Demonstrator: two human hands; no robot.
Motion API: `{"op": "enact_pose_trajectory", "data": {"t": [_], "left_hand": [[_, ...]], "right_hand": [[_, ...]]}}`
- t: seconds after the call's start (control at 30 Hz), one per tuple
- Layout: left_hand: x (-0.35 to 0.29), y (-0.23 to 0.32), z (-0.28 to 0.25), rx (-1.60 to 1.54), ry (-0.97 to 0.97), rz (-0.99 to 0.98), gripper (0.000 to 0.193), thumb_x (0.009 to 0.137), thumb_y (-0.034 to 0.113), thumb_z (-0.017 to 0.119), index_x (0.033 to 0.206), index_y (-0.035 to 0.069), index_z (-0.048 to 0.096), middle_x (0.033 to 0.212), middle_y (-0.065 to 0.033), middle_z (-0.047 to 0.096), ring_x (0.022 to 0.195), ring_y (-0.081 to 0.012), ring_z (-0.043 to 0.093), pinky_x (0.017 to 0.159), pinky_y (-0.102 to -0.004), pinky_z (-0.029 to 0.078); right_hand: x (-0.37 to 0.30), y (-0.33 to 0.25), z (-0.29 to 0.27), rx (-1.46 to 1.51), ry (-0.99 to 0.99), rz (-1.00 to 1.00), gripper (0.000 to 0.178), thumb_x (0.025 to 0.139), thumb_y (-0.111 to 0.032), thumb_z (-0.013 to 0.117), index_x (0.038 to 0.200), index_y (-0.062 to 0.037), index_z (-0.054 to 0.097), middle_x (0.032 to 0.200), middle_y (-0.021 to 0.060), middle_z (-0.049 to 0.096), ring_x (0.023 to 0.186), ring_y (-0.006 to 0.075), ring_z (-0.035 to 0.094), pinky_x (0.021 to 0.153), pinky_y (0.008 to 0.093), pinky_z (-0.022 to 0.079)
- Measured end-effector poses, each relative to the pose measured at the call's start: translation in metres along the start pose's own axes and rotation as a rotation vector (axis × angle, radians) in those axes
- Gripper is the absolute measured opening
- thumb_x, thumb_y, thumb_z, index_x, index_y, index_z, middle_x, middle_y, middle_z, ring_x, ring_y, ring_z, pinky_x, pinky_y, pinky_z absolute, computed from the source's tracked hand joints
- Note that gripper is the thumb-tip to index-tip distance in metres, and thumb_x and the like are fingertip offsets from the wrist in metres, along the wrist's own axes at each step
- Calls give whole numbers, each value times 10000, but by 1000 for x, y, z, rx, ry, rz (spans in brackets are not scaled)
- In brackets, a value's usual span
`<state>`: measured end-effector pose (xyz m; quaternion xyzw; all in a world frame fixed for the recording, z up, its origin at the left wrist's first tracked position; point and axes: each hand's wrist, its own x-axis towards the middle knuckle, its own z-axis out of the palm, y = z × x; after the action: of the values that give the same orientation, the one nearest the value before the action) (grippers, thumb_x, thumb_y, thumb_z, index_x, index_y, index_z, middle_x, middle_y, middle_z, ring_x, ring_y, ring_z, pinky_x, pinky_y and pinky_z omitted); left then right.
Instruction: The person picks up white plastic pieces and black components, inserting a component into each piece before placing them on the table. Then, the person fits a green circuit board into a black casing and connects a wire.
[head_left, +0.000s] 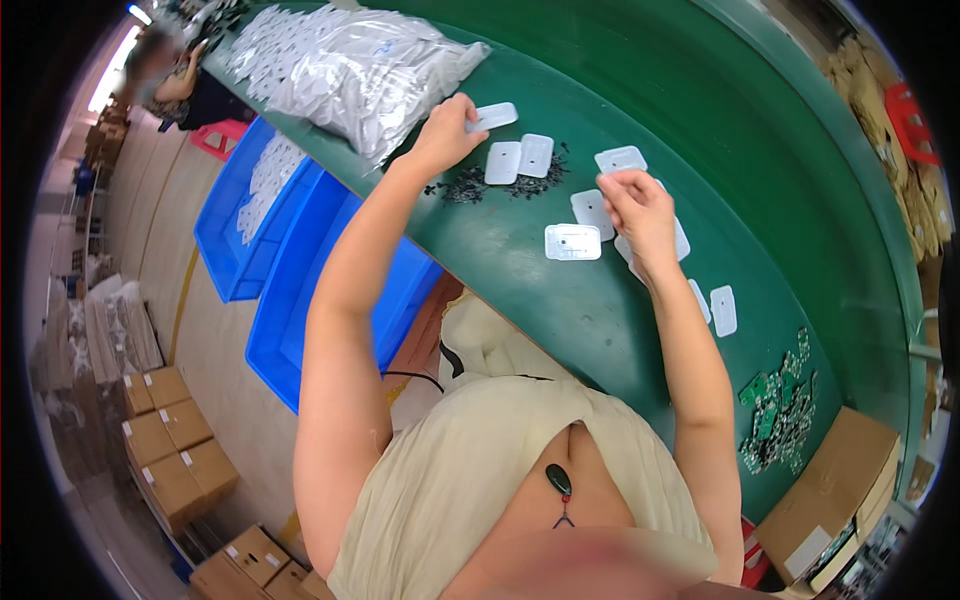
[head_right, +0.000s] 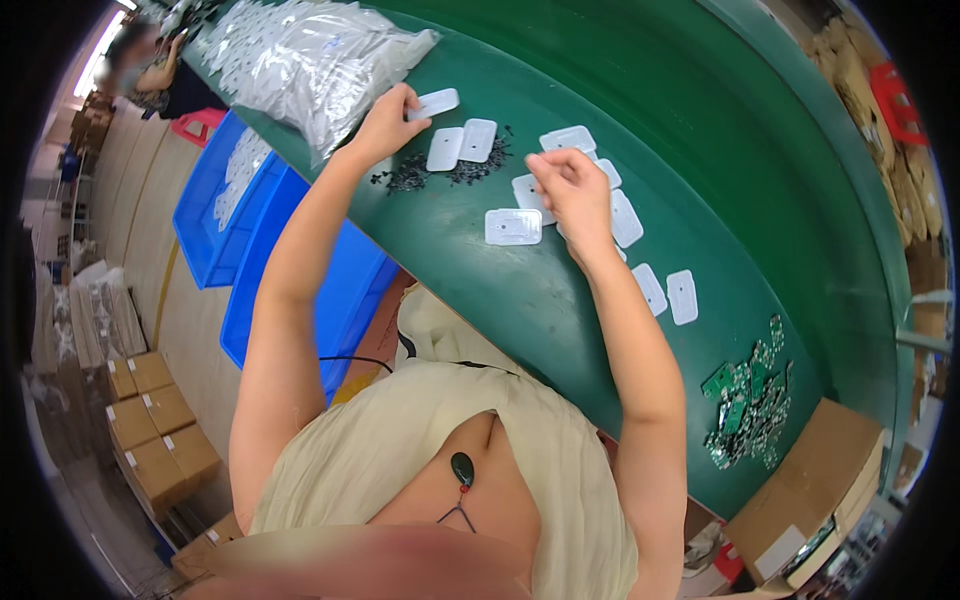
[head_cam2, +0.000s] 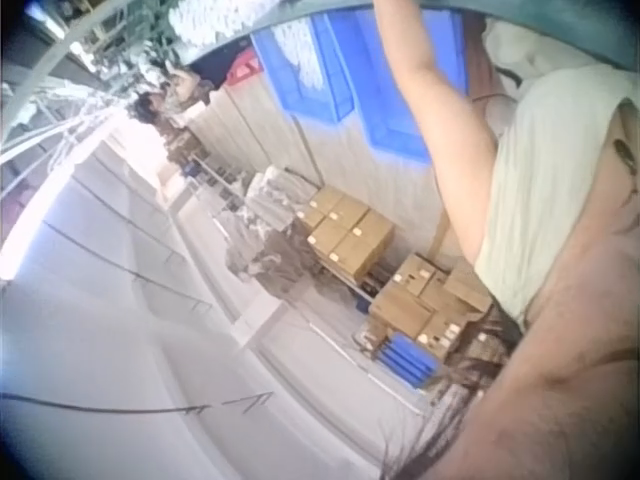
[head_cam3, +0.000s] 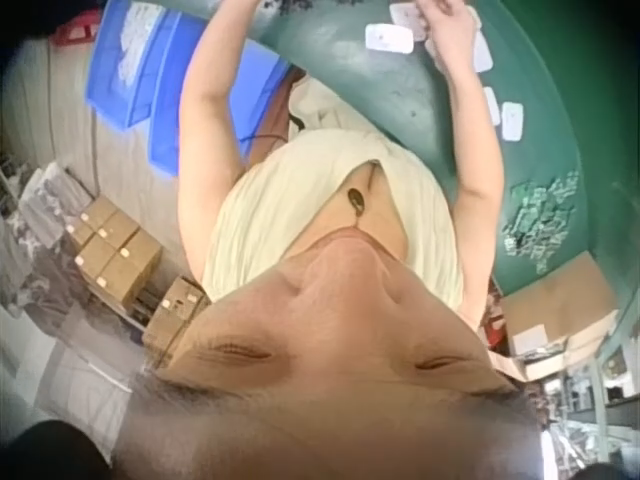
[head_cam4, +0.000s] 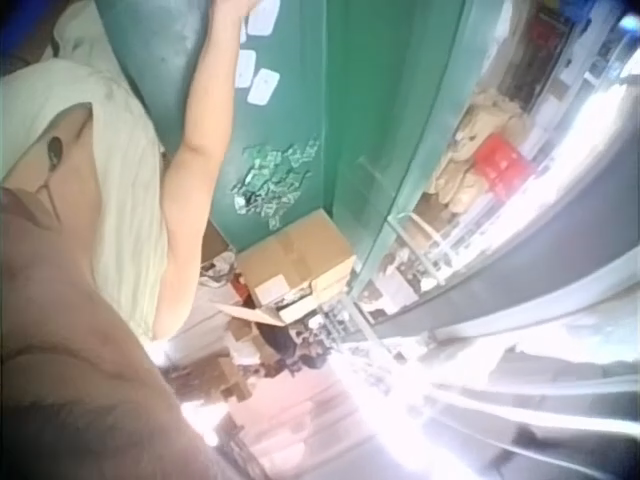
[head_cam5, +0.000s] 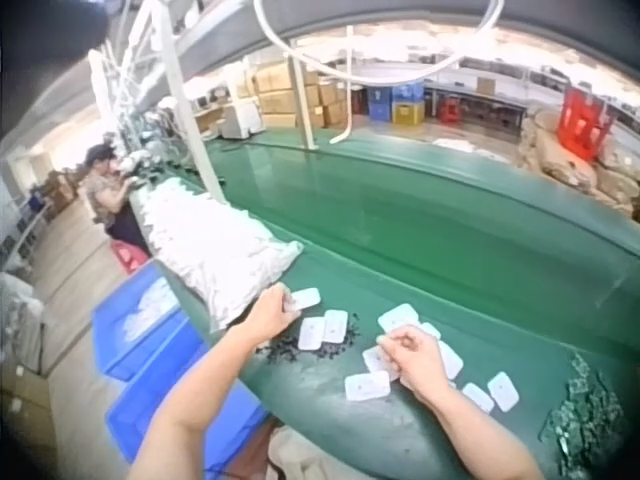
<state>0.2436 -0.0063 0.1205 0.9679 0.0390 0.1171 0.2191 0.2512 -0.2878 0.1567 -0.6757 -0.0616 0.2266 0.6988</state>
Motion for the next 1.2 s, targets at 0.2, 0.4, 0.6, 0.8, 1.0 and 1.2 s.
{"op": "enact_pose_trajectory", "data": {"t": [0.2,0.4,0.6,0.8,1.0,1.2], "left_hand": [[-6,3,7,-421,256,-133,181,727,34,605,830,30,456,712,-126,550,680,-291,563,614,-367,446],[-3,2,16,-47,264,-174,375,781,301,593,1047,42,542,956,-130,536,902,-289,515,760,-385,437],[17,29,21,319,-86,-111,514,712,335,667,1109,45,518,1076,-180,511,980,-333,491,831,-402,418],[39,24,17,150,-250,-151,514,693,323,676,1079,41,487,935,-200,584,879,-351,560,772,-412,446],[21,44,2,-318,24,-182,255,844,247,498,990,38,497,825,-133,622,679,-240,621,609,-358,476],[-75,135,11,-677,28,46,180,815,182,585,881,16,610,817,-46,552,767,-168,512,680,-276,406]], "right_hand": [[-30,2,-10,124,-50,-57,155,826,-75,572,923,45,577,716,70,584,576,105,544,531,212,450],[-54,5,-13,86,-50,-34,171,843,-33,527,984,57,558,807,113,594,686,145,594,640,257,500],[-65,9,-20,98,-73,-55,94,843,-23,522,902,46,546,789,108,586,642,130,574,585,247,493],[-70,16,-26,128,-16,-71,61,841,-30,531,868,25,526,765,90,575,624,114,550,542,226,464],[-75,14,-32,191,73,-62,78,836,-41,539,890,15,528,789,82,577,656,117,545,605,234,458],[-91,3,-34,327,42,-124,92,823,-8,548,911,12,529,823,97,586,711,138,580,638,247,477]]}}
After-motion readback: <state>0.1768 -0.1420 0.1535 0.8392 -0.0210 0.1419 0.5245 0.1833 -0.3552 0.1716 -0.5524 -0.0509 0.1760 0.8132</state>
